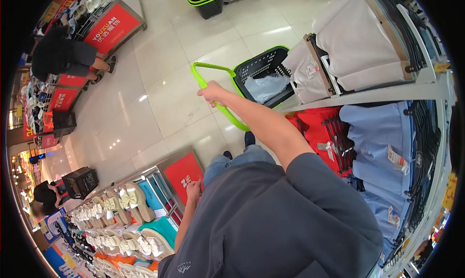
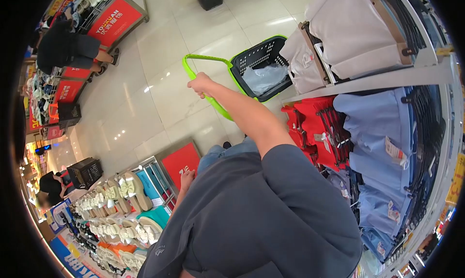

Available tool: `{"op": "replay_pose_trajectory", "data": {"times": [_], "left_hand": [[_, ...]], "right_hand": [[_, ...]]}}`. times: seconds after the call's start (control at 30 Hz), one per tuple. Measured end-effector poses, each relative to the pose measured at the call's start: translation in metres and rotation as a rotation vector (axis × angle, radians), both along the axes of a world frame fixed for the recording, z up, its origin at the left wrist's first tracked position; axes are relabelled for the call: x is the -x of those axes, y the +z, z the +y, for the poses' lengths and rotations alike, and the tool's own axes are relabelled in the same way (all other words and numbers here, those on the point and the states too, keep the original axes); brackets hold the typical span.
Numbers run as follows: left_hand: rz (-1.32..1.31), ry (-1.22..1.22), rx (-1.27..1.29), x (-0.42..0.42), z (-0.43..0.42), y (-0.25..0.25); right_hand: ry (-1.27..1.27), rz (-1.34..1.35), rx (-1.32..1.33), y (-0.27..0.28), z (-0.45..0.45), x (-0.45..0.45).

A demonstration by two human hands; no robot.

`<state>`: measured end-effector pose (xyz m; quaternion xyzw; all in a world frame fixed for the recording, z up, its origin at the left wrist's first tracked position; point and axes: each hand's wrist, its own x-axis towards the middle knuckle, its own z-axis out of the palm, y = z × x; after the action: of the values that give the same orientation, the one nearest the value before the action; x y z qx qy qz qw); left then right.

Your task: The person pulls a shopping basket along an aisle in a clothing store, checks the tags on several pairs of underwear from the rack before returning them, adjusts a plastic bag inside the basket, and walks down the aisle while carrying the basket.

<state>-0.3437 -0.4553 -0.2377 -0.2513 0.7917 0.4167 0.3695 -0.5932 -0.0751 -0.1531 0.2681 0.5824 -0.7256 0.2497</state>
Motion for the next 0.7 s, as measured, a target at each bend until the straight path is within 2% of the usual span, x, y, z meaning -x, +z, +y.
{"op": "replay_pose_trajectory", "data": {"times": [0.13, 0.23, 0.4, 0.5, 0.53, 0.6, 0.67, 0.7], "left_hand": [[0.107, -0.173, 0.119, 0.005, -0.003, -0.024], [0.146, -0.222, 0.127, 0.031, 0.014, -0.006], [0.021, -0.117, -0.024, 0.085, 0.032, 0.01], [-0.002, -0.087, -0.06, 0.108, 0.033, 0.006], [-0.016, -0.078, -0.067, 0.112, 0.031, 0.004], [-0.033, -0.093, -0.072, 0.12, 0.032, 0.009], [-0.044, -0.116, -0.067, 0.126, 0.028, 0.01], [-0.046, -0.13, -0.062, 0.127, 0.025, 0.007]], "right_hand": [[-0.001, -0.009, 0.098, 0.014, -0.007, 0.017], [-0.025, -0.006, 0.156, 0.004, -0.007, 0.026], [-0.107, -0.018, 0.21, -0.011, 0.045, 0.02], [-0.207, 0.063, 0.041, -0.032, 0.079, 0.022], [-0.246, 0.062, -0.09, -0.044, 0.087, 0.024], [-0.207, 0.076, -0.265, -0.064, 0.111, 0.023], [-0.224, 0.09, -0.509, -0.103, 0.141, 0.02], [-0.284, 0.186, -0.458, -0.13, 0.157, 0.011]]}}
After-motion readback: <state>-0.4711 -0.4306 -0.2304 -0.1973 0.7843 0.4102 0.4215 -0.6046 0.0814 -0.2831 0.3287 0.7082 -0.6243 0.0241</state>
